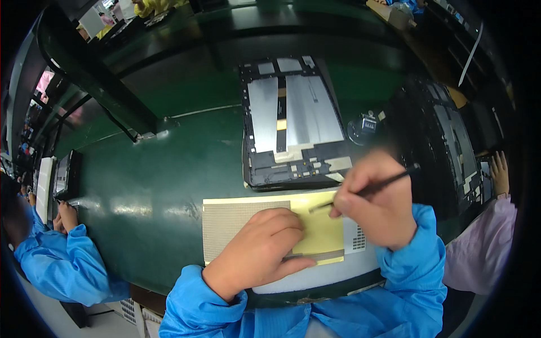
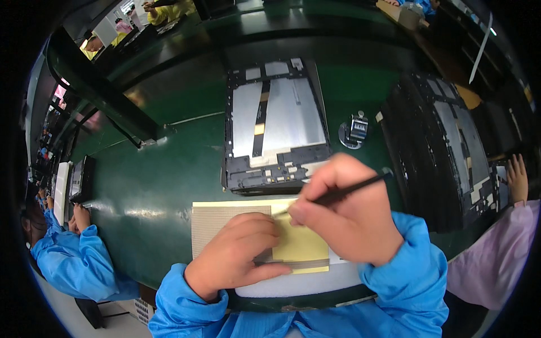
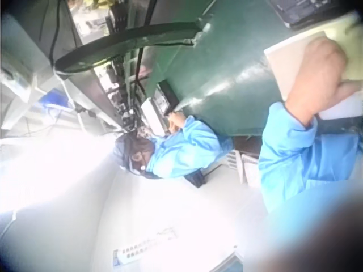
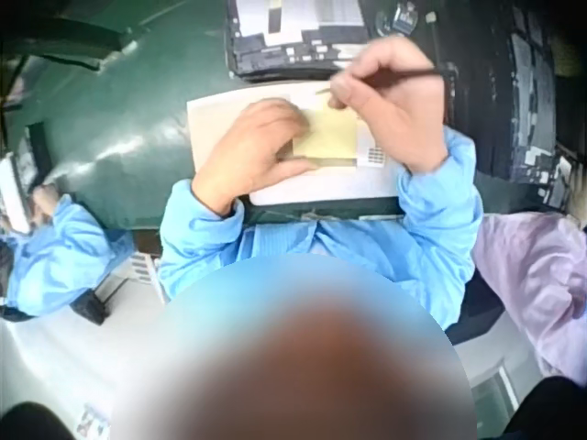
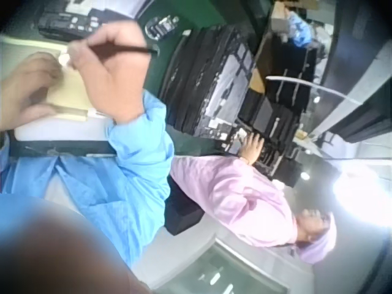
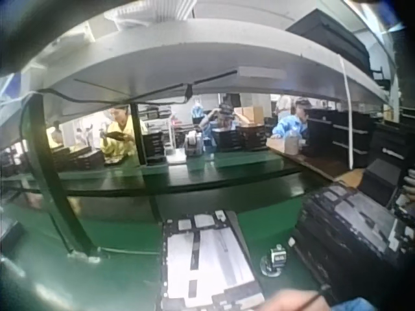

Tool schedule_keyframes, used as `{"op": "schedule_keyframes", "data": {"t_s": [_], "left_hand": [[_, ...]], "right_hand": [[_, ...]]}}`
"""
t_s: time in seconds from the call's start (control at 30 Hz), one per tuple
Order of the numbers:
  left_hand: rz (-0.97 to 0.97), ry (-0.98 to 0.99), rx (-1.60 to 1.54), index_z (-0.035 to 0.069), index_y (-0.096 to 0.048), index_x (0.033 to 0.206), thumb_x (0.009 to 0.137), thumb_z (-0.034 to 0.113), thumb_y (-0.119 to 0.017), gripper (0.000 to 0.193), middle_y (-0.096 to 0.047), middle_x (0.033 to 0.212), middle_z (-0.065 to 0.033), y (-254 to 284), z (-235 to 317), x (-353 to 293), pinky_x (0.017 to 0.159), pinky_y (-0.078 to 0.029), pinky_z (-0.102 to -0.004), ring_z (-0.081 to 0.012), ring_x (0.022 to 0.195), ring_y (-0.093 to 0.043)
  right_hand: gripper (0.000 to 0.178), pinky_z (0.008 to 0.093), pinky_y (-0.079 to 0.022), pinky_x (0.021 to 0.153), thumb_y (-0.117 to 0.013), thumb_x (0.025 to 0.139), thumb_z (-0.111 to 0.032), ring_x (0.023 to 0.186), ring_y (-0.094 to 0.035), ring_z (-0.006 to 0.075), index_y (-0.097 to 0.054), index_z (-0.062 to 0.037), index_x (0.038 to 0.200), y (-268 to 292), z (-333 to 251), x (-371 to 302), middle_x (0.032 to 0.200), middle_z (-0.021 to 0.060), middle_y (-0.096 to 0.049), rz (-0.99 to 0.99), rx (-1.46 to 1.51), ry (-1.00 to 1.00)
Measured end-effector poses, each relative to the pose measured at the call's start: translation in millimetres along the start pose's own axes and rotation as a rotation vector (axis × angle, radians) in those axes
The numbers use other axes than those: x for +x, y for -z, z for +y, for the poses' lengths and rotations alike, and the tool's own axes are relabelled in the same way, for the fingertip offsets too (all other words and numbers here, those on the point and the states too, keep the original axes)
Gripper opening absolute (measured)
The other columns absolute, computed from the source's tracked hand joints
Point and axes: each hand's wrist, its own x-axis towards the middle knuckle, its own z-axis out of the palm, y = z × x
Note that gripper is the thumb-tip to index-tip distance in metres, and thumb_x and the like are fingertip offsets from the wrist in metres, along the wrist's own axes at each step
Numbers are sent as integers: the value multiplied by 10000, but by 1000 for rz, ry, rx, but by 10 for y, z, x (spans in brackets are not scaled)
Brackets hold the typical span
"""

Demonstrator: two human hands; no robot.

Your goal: The person uses tweezers to pick small components from a sheet and place them onto the internal chassis of an electronic device. They repeatedly transfer items from the sheet to the device, occasionally adjusting the device's position on the green workbench.

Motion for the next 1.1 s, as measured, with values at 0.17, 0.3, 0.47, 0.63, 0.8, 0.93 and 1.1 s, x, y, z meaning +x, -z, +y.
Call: {"op": "schedule_keyframes", "data": {"t_s": [0.17, 0.3, 0.47, 0.63, 0.8, 0.93, 1.1], "left_hand": [[564, -49, 416, -16, -627, 1064, 648, 229, -859, 535, -582, 1177, -177, 92, 80, 55, 978, -454, -456, -388, 1132, -531], [460, 98, 383, -51, -552, 1196, 652, 245, -862, 692, -515, 1282, -220, 45, -105, 93, 1033, -415, -490, -445, 1220, -463], [382, 120, 379, -75, -463, 1300, 635, 284, -874, 860, -418, 1369, -250, -6, -110, 80, 1079, -365, -519, -478, 1287, -378], [312, 128, 389, -108, -414, 1336, 609, 316, -887, 965, -376, 1383, -281, 16, -89, 69, 1109, -327, -535, -506, 1302, -341], [293, 130, 387, -116, -396, 1348, 600, 318, -891, 997, -364, 1386, -289, 9, -94, 73, 1113, -321, -540, -515, 1303, -334], [299, 113, 392, -125, -344, 1374, 567, 329, -911, 1085, -326, 1418, -306, -15, -145, 29, 1109, -293, -569, -538, 1319, -301], [313, 114, 394, -109, -368, 1366, 562, 277, -908, 1042, -339, 1411, -286, -52, -154, 81, 1105, -325, -545, -534, 1304, -318]], "right_hand": [[165, 252, -531, 623, -685, 866, -5, 734, -657, 129, -523, 2, 896, 17, 106, 521, 815, 87, -628, -71, -164, -91], [160, 251, -533, 629, -678, 876, -11, 729, -654, 125, -519, 0, 895, 34, 81, 552, 792, 83, -631, -109, -188, -160], [153, 248, -527, 623, -671, 878, -6, 728, -648, 120, -519, -1, 893, 21, 84, 565, 777, 78, -628, -133, -170, -153], [154, 250, -515, 624, -674, 877, -7, 715, -628, 109, -520, -5, 894, 45, 87, 579, 791, 69, -621, -159, -184, -158], [163, 255, -517, 652, -678, 872, -5, 727, -621, 109, -517, 1, 898, 85, 120, 560, 786, 64, -598, -210, -346, -2], [167, 253, -531, 688, -684, 856, 23, 753, -634, 115, -520, 4, 880, -7, 48, 260, 802, 63, -600, -37, -73, -1], [206, 240, -462, 617, -752, 838, -68, 713, -555, 82, -557, -28, 893, 40, 342, -387, 802, 30, -587, -192, -155, -411]]}}
